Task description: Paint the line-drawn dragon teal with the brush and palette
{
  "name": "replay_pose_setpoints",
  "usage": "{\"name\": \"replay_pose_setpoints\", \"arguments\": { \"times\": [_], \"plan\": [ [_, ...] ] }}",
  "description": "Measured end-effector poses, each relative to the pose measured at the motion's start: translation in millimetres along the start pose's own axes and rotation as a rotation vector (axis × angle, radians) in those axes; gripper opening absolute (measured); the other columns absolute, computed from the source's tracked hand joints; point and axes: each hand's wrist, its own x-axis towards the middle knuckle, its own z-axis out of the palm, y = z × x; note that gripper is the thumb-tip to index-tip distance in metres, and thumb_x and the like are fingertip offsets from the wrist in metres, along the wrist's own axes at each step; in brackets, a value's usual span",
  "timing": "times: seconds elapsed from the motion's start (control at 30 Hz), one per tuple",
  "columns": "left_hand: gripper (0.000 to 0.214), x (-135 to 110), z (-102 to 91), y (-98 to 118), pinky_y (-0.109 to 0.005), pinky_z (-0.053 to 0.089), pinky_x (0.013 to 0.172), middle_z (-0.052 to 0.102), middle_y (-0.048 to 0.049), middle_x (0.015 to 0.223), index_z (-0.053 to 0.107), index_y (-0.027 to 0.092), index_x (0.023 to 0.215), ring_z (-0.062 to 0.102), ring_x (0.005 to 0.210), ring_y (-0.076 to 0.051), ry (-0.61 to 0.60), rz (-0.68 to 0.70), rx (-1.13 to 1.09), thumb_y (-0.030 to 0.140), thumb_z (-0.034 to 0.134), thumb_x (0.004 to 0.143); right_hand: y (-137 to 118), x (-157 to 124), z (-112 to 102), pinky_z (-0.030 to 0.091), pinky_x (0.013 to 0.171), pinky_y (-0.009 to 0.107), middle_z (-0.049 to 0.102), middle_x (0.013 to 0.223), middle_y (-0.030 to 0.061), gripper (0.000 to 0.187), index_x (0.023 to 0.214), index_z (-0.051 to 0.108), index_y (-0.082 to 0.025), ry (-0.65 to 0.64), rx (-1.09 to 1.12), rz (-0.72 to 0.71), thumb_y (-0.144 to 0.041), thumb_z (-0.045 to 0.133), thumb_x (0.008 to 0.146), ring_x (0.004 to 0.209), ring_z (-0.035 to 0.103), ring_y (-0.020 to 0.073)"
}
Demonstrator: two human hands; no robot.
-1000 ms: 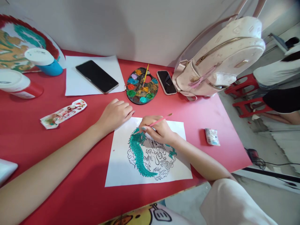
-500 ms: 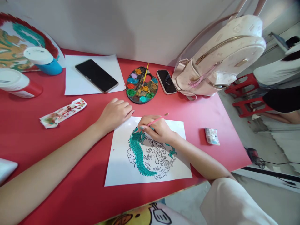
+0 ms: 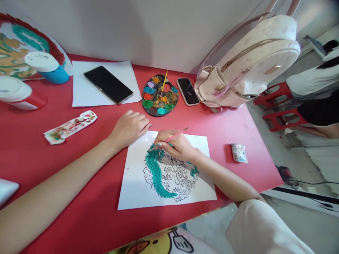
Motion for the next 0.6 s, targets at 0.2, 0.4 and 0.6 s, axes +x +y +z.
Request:
{"name": "replay_pose_setpoints", "arguments": {
  "times": [0.2,0.4,0.6],
  "plan": [
    [0.038,-0.2,-2.3,-0.2,-0.039,0.037,0.067,0.068,-0.0071,0.072,0.067,0.019,0.078,0.061,0.071,-0.024,0.008,0.008,-0.007,0.027,0.045,0.108,1.1,-0.5,-3.4,0.05,0.068,0.031,0.068,0.078,0.0049,0.052,0.085,0.062,-0.02,0.005,-0.077,0.027,-0.043,0.028,0.117,0.07,0.063,0.0149],
    [0.036,0.1,-2.3,0.6,-0.039,0.035,0.067,0.068,-0.007,0.071,0.067,0.019,0.077,0.061,0.071,-0.024,0.021,-0.001,-0.035,0.025,0.048,0.107,-0.4,-1.0,-3.5,0.05,0.066,0.03,0.065,0.076,0.0039,0.056,0.086,0.063,-0.02,0.025,-0.056,0.009,-0.047,0.026,0.117,0.068,0.062,0.0144],
    [0.037,0.4,-2.8,0.7,-0.039,0.035,0.067,0.067,-0.0068,0.071,0.067,0.019,0.077,0.061,0.071,-0.024,0.024,0.008,-0.024,0.025,0.047,0.107,1.2,-1.0,-1.8,0.05,0.068,0.031,0.066,0.076,0.0039,0.053,0.084,0.062,-0.02,0.048,-0.074,0.011,-0.044,0.028,0.117,0.069,0.062,0.0145]
  ]
}}
